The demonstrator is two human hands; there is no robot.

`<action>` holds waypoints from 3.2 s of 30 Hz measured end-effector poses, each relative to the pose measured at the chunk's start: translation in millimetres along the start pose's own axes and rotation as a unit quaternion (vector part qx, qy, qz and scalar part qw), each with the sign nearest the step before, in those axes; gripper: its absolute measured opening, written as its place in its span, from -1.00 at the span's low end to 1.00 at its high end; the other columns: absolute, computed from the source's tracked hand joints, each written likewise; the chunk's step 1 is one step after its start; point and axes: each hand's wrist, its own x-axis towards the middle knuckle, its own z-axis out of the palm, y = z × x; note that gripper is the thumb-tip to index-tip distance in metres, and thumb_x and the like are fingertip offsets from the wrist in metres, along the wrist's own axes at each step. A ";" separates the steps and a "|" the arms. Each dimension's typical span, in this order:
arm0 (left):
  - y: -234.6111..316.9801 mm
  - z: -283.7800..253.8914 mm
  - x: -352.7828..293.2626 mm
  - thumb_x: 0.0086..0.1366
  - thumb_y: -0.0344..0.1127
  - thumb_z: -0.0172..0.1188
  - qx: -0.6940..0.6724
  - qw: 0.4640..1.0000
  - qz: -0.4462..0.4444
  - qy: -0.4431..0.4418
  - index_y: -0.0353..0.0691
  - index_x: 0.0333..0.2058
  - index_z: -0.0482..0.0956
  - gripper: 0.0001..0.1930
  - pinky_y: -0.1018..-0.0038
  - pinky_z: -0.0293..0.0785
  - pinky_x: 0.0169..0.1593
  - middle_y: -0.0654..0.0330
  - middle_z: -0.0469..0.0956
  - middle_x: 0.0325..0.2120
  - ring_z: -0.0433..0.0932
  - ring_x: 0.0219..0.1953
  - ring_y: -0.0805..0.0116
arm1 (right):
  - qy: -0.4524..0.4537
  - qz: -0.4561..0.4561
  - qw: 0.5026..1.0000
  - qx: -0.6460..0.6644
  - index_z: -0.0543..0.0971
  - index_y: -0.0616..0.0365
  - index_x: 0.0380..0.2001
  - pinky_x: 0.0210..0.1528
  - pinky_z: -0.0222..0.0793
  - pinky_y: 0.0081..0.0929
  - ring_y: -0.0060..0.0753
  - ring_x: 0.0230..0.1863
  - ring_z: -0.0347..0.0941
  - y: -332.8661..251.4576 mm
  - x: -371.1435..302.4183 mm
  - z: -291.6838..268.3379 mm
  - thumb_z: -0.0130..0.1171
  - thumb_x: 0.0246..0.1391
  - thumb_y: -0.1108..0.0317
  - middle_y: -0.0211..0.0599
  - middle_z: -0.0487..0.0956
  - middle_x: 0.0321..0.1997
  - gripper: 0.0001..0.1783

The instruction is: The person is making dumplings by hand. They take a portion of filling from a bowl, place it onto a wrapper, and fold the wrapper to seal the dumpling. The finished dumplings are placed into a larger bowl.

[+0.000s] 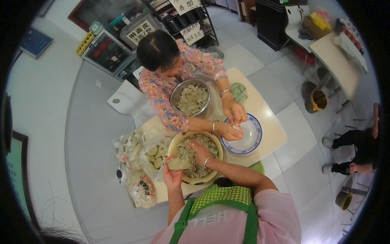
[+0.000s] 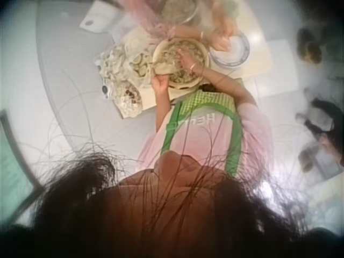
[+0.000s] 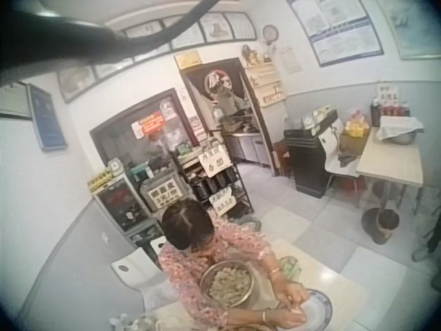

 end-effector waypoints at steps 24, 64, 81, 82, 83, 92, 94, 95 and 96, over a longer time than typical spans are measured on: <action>-57.2 50.8 -16.6 0.07 -0.44 0.06 0.545 0.777 0.252 -0.188 -0.30 -0.47 0.36 -0.93 0.41 0.29 -0.11 0.14 0.44 -0.42 0.40 -0.27 0.31 | -0.048 0.460 0.705 0.538 0.42 -0.03 -0.42 -0.47 0.30 -0.47 -0.50 -0.45 0.35 -49.5 -20.3 -3.8 -0.26 0.09 0.16 -0.45 0.42 -0.46 -0.75; -253.8 146.2 75.5 0.26 -0.22 -0.17 0.624 0.745 0.102 -0.214 -0.23 -0.72 0.20 -0.63 0.61 0.10 -0.66 0.34 0.18 -0.82 0.13 -0.75 0.58 | 0.246 0.289 0.598 0.706 0.44 0.05 -0.50 -0.48 0.29 -0.49 -0.44 -0.49 0.36 -3.0 7.1 -167.7 -0.14 0.06 0.25 -0.37 0.45 -0.49 -0.79; -184.4 95.4 77.5 0.10 -0.34 0.11 0.556 0.815 -0.162 -0.033 -0.37 -0.15 0.27 -0.63 0.50 0.46 -0.35 0.05 0.45 -0.38 0.49 -0.45 0.34 | 0.274 0.060 0.960 0.013 0.44 0.19 -0.48 -0.21 0.22 -0.34 -0.16 -0.25 0.32 22.4 1.6 -174.9 0.06 -0.10 0.19 -0.14 0.45 -0.34 -0.74; -181.5 90.7 81.6 0.09 -0.38 0.11 0.517 0.839 -0.164 -0.036 -0.37 -0.14 0.26 -0.64 0.49 0.47 -0.35 0.05 0.46 -0.37 0.50 -0.45 0.32 | 0.242 0.014 0.970 -0.014 0.46 0.19 -0.44 -0.19 0.22 -0.35 -0.17 -0.21 0.31 24.1 -0.9 -177.5 0.09 -0.12 0.19 -0.15 0.44 -0.31 -0.72; -181.0 85.5 84.0 0.08 -0.40 0.10 0.541 0.829 -0.135 -0.046 -0.38 -0.17 0.28 -0.65 0.50 0.46 -0.37 0.06 0.47 -0.40 0.50 -0.47 0.33 | 0.203 0.017 0.979 -0.026 0.47 0.18 -0.41 -0.21 0.24 -0.36 -0.19 -0.24 0.34 26.2 -3.6 -180.1 0.12 -0.14 0.18 -0.15 0.46 -0.34 -0.71; -192.9 64.1 80.7 -0.07 -0.43 0.08 0.688 0.702 0.118 -0.143 -0.39 -0.46 0.44 -0.83 0.59 0.33 -0.44 0.18 0.46 -0.57 0.38 -0.54 0.50 | -0.070 0.268 0.961 0.024 0.50 0.26 -0.38 -0.42 0.36 -0.46 -0.37 -0.50 0.45 0.2 2.9 -215.3 0.23 -0.41 0.17 -0.18 0.52 -0.50 -0.54; -194.4 72.7 74.9 -0.07 -0.42 0.05 0.675 0.715 0.110 -0.147 -0.40 -0.48 0.43 -0.84 0.58 0.34 -0.45 0.17 0.46 -0.57 0.38 -0.54 0.49 | -0.045 0.258 0.963 0.064 0.50 0.28 -0.42 -0.51 0.35 -0.51 -0.42 -0.60 0.43 7.1 0.1 -204.8 0.20 -0.40 0.19 -0.21 0.51 -0.59 -0.58; -195.3 72.7 76.1 -0.06 -0.41 0.04 0.663 0.730 0.100 -0.131 -0.40 -0.46 0.43 -0.83 0.57 0.35 -0.45 0.15 0.46 -0.56 0.39 -0.55 0.48 | 0.002 0.212 0.977 0.021 0.50 0.29 -0.43 -0.55 0.34 -0.53 -0.45 -0.62 0.42 13.9 -0.5 -196.1 0.19 -0.38 0.20 -0.22 0.50 -0.60 -0.59; -196.7 71.0 79.1 -0.04 -0.41 0.04 0.652 0.745 0.089 -0.115 -0.41 -0.45 0.43 -0.82 0.56 0.35 -0.45 0.14 0.46 -0.55 0.40 -0.56 0.47 | 0.050 0.165 0.985 -0.023 0.49 0.29 -0.43 -0.58 0.32 -0.55 -0.48 -0.65 0.40 20.5 -0.1 -186.6 0.18 -0.37 0.22 -0.23 0.49 -0.61 -0.61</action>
